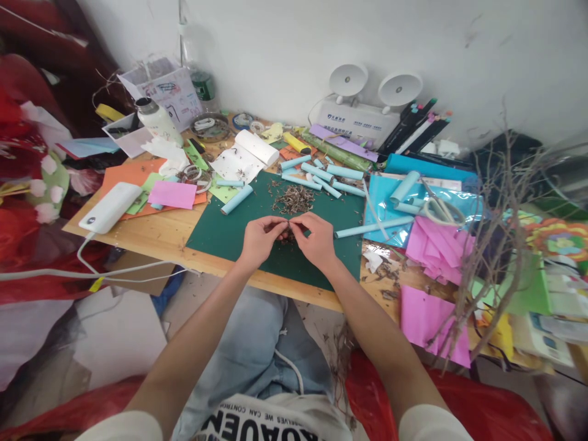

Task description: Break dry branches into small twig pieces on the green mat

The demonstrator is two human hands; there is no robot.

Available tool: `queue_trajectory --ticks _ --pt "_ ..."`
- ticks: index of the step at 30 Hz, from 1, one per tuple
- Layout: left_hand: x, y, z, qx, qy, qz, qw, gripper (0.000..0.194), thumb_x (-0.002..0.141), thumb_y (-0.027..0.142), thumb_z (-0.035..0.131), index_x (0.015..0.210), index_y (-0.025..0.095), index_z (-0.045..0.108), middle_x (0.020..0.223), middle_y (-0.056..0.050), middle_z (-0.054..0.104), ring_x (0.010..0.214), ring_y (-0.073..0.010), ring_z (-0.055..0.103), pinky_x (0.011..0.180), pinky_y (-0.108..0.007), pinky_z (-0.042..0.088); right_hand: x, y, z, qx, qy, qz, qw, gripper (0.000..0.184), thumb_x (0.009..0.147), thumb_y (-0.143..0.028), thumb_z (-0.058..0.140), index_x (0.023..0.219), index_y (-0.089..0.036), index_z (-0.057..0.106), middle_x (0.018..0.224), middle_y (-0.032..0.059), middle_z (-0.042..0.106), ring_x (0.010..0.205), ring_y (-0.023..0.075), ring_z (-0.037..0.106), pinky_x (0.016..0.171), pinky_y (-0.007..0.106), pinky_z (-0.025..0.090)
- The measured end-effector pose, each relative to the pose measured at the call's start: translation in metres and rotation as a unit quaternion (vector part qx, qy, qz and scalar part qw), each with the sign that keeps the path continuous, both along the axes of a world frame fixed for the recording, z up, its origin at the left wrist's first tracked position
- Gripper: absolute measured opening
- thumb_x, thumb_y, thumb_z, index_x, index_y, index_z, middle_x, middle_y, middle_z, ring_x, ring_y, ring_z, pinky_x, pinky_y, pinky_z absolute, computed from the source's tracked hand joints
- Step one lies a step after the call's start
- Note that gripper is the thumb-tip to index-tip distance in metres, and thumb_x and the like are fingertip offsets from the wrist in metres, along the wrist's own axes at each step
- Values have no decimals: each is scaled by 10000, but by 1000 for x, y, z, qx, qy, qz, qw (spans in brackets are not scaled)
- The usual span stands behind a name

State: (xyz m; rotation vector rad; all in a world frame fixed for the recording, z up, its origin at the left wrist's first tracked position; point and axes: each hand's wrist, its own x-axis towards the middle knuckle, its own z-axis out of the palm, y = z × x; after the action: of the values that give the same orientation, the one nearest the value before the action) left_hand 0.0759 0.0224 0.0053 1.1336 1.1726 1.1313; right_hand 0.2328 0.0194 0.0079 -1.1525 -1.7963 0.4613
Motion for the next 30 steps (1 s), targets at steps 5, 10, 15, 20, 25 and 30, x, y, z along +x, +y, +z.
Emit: queue_trajectory --ticks 5,10,15,20,25,30 --pt "-2 0 -1 31 42 -9 999 228 796 377 683 849 156 698 672 -9 656 597 -121 594 599 -244 491 0 -1 4 -1 -13 -10 1000 158 892 -217 538 804 -197 668 777 38 660 699 147 602 695 270 501" --pt "-5 1 2 30 40 32 998 233 761 370 719 839 151 716 663 -4 659 585 -116 579 586 -239 474 2 1 5 -9 -10 3 1000 151 888 -227 562 844 -194 702 803 44 685 716 155 623 705 282 517" --pt "-5 2 0 13 33 18 999 277 724 409 754 820 148 759 629 -16 669 570 -121 576 571 -247 471 1 2 -3 -2 -7 17 1000 199 900 -265 581 1035 -221 720 936 57 714 790 165 661 765 306 549" --pt "-3 1 1 -5 17 -4 1000 306 713 431 765 835 151 775 617 -22 673 556 -122 576 555 -250 474 2 2 -8 40 -21 3 999 203 937 -267 546 960 -239 746 908 56 721 816 168 668 769 305 545" --pt "-4 3 4 -11 28 -6 1000 297 720 427 751 847 160 780 629 -24 683 572 -129 585 553 -247 473 4 3 -9 57 -68 2 996 226 954 -272 524 996 -244 744 935 66 718 854 171 659 783 300 534" --pt "-6 4 4 4 66 -42 997 267 783 399 680 878 169 778 647 -21 681 575 -133 582 571 -249 467 3 2 -7 64 -100 6 993 232 963 -263 501 955 -238 732 906 64 708 848 169 646 780 288 517"
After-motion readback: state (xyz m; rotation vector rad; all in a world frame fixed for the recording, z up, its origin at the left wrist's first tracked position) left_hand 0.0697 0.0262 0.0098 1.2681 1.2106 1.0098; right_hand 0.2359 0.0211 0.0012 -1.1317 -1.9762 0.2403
